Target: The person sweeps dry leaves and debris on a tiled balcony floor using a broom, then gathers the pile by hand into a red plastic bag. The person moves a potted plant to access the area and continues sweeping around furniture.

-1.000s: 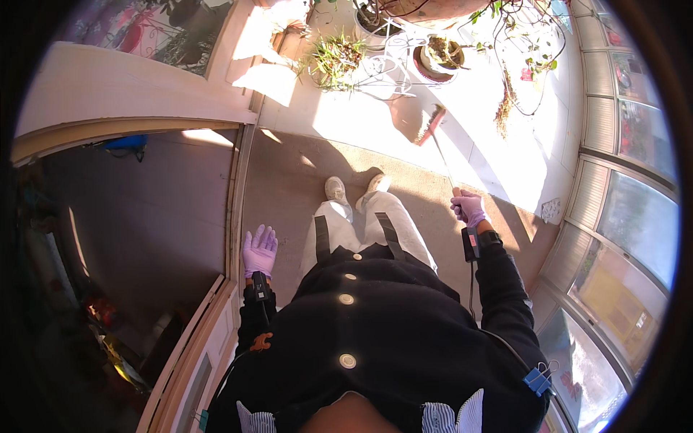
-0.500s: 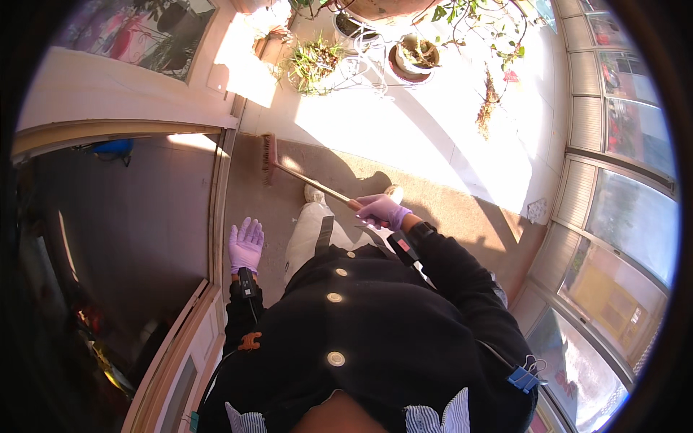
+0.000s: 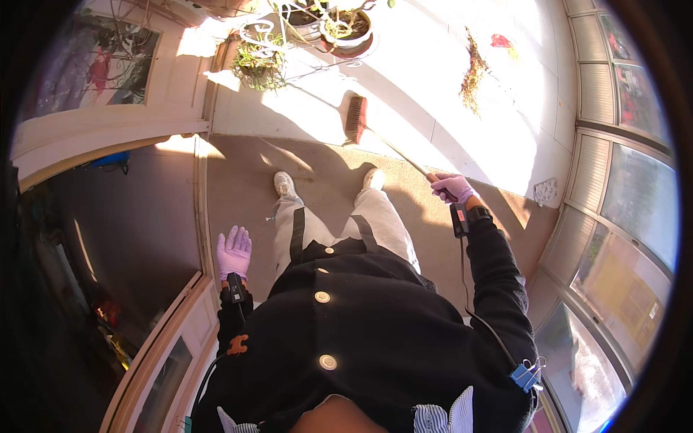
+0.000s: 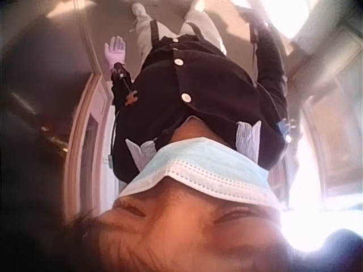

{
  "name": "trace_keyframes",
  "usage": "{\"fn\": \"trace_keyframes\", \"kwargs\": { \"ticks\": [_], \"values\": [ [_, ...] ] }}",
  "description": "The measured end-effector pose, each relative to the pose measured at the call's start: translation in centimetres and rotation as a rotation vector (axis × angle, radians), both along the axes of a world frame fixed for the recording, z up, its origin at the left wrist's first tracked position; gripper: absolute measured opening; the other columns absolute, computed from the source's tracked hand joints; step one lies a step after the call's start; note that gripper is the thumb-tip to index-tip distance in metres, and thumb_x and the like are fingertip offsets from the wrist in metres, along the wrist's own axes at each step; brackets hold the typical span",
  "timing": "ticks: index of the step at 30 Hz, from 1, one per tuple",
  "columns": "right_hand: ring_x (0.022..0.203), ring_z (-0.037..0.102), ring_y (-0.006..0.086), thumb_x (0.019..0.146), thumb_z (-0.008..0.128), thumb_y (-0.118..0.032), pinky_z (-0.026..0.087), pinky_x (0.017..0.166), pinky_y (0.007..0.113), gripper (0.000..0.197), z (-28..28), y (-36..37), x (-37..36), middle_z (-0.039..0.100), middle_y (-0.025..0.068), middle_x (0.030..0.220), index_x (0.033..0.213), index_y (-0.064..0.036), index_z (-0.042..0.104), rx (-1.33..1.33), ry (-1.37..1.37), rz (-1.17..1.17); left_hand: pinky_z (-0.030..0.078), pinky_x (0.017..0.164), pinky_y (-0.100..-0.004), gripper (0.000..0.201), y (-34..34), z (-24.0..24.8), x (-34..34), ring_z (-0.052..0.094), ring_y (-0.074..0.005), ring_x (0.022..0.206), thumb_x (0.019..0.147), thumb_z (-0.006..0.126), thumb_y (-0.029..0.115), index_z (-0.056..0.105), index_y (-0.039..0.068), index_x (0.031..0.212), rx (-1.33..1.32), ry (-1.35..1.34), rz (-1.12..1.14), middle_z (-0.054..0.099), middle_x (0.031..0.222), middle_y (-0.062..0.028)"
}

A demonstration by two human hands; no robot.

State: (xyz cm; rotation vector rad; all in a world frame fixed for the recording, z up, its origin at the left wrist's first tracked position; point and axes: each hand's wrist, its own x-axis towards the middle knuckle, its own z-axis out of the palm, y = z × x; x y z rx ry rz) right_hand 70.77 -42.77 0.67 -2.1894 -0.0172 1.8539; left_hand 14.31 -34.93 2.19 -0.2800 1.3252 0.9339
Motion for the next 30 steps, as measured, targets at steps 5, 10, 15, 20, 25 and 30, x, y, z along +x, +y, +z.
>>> {"fn": "trace_keyframes", "kwargs": {
  "ticks": [5,10,15,20,25,30],
  "values": [
    [0.044,0.049,0.0056,0.078,0.060,-0.002,0.037,0.035,0.020,0.056,3.8,-5.9,8.0,0.056,0.0018,0.061,0.132,-0.0031,0.043,0.139,-0.221,-0.131,0.039,0.097,-0.0380,0.053,-0.8,-0.6,12.5,0.048,-0.0254,0.116,0.090,0.048,0.042,0.049,0.002,0.125,0.052,-0.142,-0.228,0.052,0.125,-0.0140],
    [0.042,0.048,0.0065,0.076,0.061,-0.003,0.036,0.035,0.021,0.058,8.9,-15.1,9.5,0.056,0.0025,0.062,0.132,-0.0104,0.045,0.116,-0.163,-0.138,0.038,0.097,-0.0382,0.054,-1.6,0.1,18.3,0.047,-0.0250,0.117,0.091,0.045,0.043,0.048,0.003,0.126,0.021,-0.145,-0.299,0.050,0.127,-0.0134],
    [0.040,0.048,0.0077,0.070,0.067,-0.002,0.035,0.034,0.022,0.058,9.6,-20.7,11.3,0.055,0.0024,0.057,0.125,-0.0113,0.054,-0.097,-0.067,-0.040,0.039,0.097,-0.0381,0.051,-0.9,-0.4,20.3,0.048,-0.0239,0.116,0.091,0.045,0.041,0.049,0.003,0.126,-0.079,-0.054,-0.329,0.052,0.125,-0.0127],
    [0.037,0.046,0.0083,0.066,0.062,-0.002,0.033,0.033,0.023,0.051,6.1,-19.6,17.7,0.055,0.0028,0.055,0.117,-0.0118,0.060,-0.187,-0.267,0.212,0.037,0.099,-0.0371,0.052,-1.0,0.6,20.8,0.048,-0.0244,0.115,0.092,0.044,0.042,0.048,0.003,0.127,0.022,-0.040,-0.397,0.051,0.125,-0.0134],
    [0.062,0.064,0.0265,0.074,0.057,-0.011,0.051,0.058,0.033,0.039,0.8,-18.5,15.4,0.065,0.0160,0.072,0.112,-0.0097,0.062,0.000,-0.714,0.512,0.038,0.098,-0.0381,0.052,-1.9,1.5,19.8,0.048,-0.0241,0.115,0.091,0.045,0.042,0.048,0.003,0.126,-0.008,-0.031,-0.394,0.051,0.126,-0.0129],
    [0.090,0.061,0.0351,0.074,0.056,-0.011,0.049,0.080,0.035,0.052,2.6,-22.4,8.7,0.061,0.0244,0.098,0.125,-0.0047,0.050,0.138,-0.740,0.318,0.038,0.098,-0.0385,0.052,-2.0,1.1,18.9,0.049,-0.0243,0.115,0.091,0.045,0.042,0.049,0.004,0.125,-0.008,-0.017,-0.360,0.052,0.125,-0.0126]
  ]
}}
